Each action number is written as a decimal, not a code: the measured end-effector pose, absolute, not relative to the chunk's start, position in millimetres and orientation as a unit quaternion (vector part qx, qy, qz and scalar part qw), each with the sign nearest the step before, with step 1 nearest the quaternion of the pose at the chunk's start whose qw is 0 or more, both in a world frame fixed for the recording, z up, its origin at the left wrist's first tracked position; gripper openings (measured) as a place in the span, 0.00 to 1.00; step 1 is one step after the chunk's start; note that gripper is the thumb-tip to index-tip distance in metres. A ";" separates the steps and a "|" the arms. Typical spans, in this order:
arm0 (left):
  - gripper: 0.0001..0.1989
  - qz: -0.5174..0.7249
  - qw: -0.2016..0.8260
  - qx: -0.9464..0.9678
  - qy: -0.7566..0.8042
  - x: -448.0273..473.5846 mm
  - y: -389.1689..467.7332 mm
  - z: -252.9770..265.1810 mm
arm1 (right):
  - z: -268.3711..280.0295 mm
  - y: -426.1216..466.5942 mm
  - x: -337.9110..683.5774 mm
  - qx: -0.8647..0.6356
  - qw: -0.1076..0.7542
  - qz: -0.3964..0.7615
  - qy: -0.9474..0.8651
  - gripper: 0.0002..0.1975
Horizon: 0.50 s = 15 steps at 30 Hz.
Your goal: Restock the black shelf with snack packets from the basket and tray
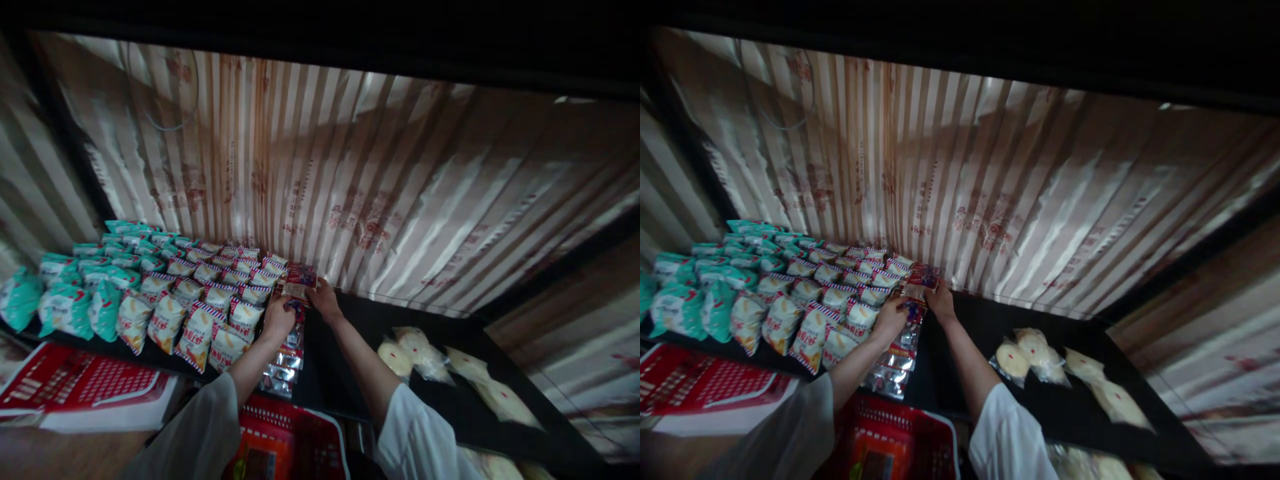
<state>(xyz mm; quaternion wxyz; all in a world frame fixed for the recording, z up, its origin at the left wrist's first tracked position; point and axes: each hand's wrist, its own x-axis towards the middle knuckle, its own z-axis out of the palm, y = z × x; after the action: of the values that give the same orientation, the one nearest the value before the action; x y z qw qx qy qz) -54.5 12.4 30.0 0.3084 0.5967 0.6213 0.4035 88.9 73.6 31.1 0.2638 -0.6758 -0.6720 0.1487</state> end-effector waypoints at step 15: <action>0.20 0.417 0.259 0.616 0.615 -55.2 22.1 25.9 | 50.1 91.6 74.8 -0.721 0.188 0.103 -0.659 0.14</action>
<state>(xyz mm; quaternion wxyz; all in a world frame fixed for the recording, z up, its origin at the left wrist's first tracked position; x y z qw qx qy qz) -55.2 22.1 25.9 0.2594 0.6163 0.6153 0.4175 74.8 91.6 50.1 0.1883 -0.7206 -0.6593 0.1030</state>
